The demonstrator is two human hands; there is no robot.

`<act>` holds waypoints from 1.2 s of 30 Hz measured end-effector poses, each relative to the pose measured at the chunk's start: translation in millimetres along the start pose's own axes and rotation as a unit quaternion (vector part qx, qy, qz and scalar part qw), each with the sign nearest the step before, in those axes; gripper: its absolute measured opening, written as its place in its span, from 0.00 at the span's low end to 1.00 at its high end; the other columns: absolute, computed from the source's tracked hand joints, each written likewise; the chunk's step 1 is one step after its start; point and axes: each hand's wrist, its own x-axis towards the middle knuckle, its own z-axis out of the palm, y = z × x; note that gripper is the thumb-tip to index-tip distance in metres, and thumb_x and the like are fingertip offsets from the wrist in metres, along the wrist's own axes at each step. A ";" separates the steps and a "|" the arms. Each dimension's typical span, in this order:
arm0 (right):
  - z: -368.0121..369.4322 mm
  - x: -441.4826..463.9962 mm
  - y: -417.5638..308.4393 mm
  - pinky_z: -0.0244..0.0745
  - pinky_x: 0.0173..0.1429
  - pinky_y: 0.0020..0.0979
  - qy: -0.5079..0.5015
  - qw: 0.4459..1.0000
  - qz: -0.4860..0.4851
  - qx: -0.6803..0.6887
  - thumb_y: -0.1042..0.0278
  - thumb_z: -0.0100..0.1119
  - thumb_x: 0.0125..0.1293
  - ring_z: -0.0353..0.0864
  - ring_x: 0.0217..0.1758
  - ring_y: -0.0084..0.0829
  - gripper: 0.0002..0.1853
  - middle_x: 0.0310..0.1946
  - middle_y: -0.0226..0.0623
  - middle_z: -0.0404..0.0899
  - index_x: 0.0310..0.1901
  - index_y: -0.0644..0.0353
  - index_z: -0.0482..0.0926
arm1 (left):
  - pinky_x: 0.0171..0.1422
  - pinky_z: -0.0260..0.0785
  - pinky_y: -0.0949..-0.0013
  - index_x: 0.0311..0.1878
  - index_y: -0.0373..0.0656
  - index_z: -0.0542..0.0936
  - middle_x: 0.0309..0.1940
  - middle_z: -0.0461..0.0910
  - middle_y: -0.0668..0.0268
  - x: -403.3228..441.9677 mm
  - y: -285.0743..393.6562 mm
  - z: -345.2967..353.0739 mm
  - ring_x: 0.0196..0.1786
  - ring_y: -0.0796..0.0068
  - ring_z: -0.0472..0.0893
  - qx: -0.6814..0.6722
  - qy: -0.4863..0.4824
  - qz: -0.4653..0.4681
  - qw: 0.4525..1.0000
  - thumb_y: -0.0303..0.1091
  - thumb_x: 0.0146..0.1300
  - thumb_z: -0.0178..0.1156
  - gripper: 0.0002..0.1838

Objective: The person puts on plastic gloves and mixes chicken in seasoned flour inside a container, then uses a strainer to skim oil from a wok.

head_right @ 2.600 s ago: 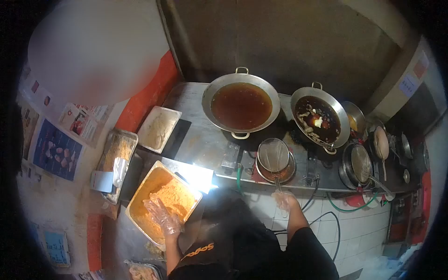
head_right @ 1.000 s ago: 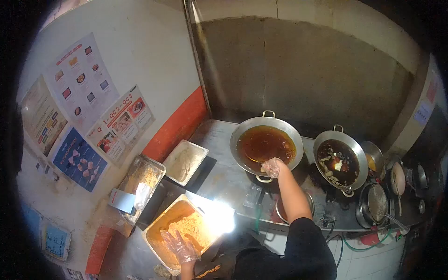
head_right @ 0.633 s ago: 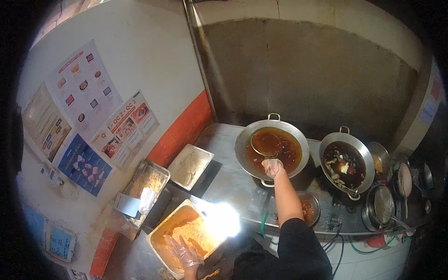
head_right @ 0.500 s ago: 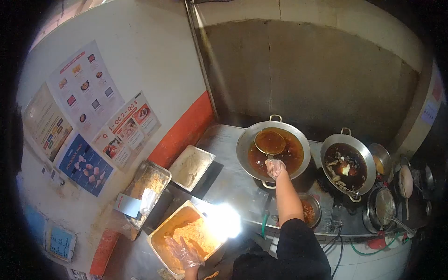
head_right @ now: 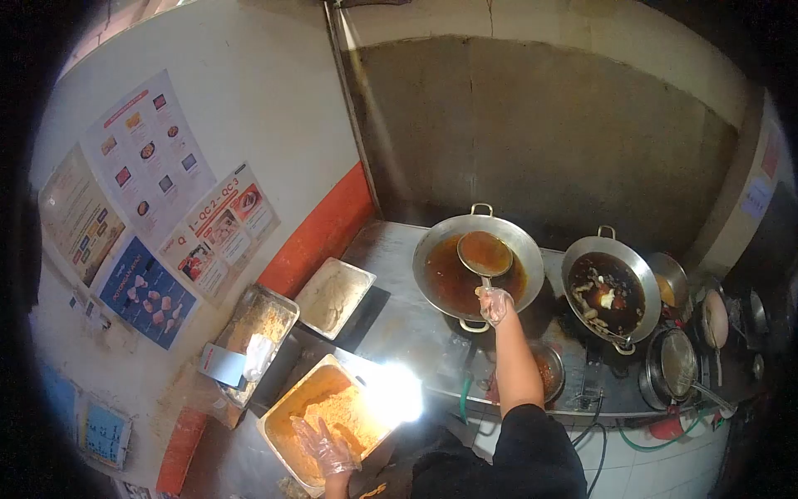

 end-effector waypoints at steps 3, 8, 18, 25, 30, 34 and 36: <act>3.5 -24.1 -4.5 0.71 0.14 0.22 0.021 0.996 0.042 0.074 0.71 0.44 0.62 0.70 0.14 0.22 0.07 0.19 0.32 0.70 0.35 0.64 0.71 | 0.75 0.31 0.41 0.74 0.46 0.50 0.74 0.34 0.42 0.2 -5.9 8.6 0.75 0.38 0.35 -0.001 -0.004 0.003 1.000 0.40 0.56 0.58 0.43; -15.5 -31.2 -7.4 0.72 0.15 0.25 0.008 0.997 0.017 0.074 0.71 0.47 0.60 0.72 0.15 0.26 0.08 0.19 0.35 0.73 0.36 0.66 0.73 | 0.72 0.31 0.34 0.73 0.44 0.47 0.73 0.33 0.38 -1.7 -9.1 11.0 0.74 0.34 0.33 -0.015 0.032 0.044 0.998 0.38 0.54 0.58 0.45; -10.8 -49.0 0.5 0.67 0.14 0.26 0.080 0.995 0.041 -0.035 0.65 0.44 0.62 0.68 0.13 0.25 0.11 0.16 0.30 0.69 0.27 0.61 0.71 | 0.72 0.32 0.35 0.72 0.41 0.50 0.73 0.34 0.37 1.1 -1.4 -1.1 0.75 0.34 0.34 -0.022 0.048 0.053 0.997 0.38 0.53 0.58 0.44; 7.9 -56.6 18.3 0.68 0.13 0.22 0.080 0.994 0.054 -0.047 0.66 0.44 0.61 0.67 0.13 0.23 0.09 0.18 0.33 0.69 0.29 0.63 0.69 | 0.72 0.31 0.36 0.72 0.41 0.51 0.73 0.34 0.38 -0.9 1.9 -3.5 0.75 0.35 0.34 -0.037 0.043 0.042 0.997 0.37 0.53 0.57 0.43; 9.9 -53.3 32.3 0.64 0.11 0.21 0.125 0.989 0.021 -0.080 0.65 0.44 0.62 0.66 0.11 0.22 0.11 0.16 0.32 0.69 0.25 0.60 0.69 | 0.73 0.29 0.36 0.72 0.43 0.50 0.73 0.34 0.39 -0.3 -0.6 1.3 0.75 0.36 0.34 -0.035 0.039 0.033 0.998 0.36 0.53 0.57 0.43; -20.8 -15.6 33.4 0.64 0.11 0.21 0.066 0.994 0.048 -0.072 0.65 0.44 0.62 0.66 0.11 0.20 0.12 0.15 0.30 0.69 0.24 0.59 0.69 | 0.73 0.30 0.35 0.72 0.46 0.50 0.73 0.34 0.38 -6.4 -1.6 4.7 0.75 0.35 0.34 -0.045 0.058 0.048 0.996 0.35 0.52 0.58 0.44; 4.5 -41.4 27.3 0.65 0.10 0.20 0.103 0.991 0.031 -0.076 0.67 0.44 0.63 0.67 0.11 0.21 0.11 0.16 0.32 0.70 0.27 0.64 0.70 | 0.73 0.30 0.35 0.72 0.46 0.50 0.73 0.34 0.38 -0.8 -4.6 3.3 0.75 0.35 0.34 -0.049 0.067 0.054 0.995 0.35 0.52 0.58 0.44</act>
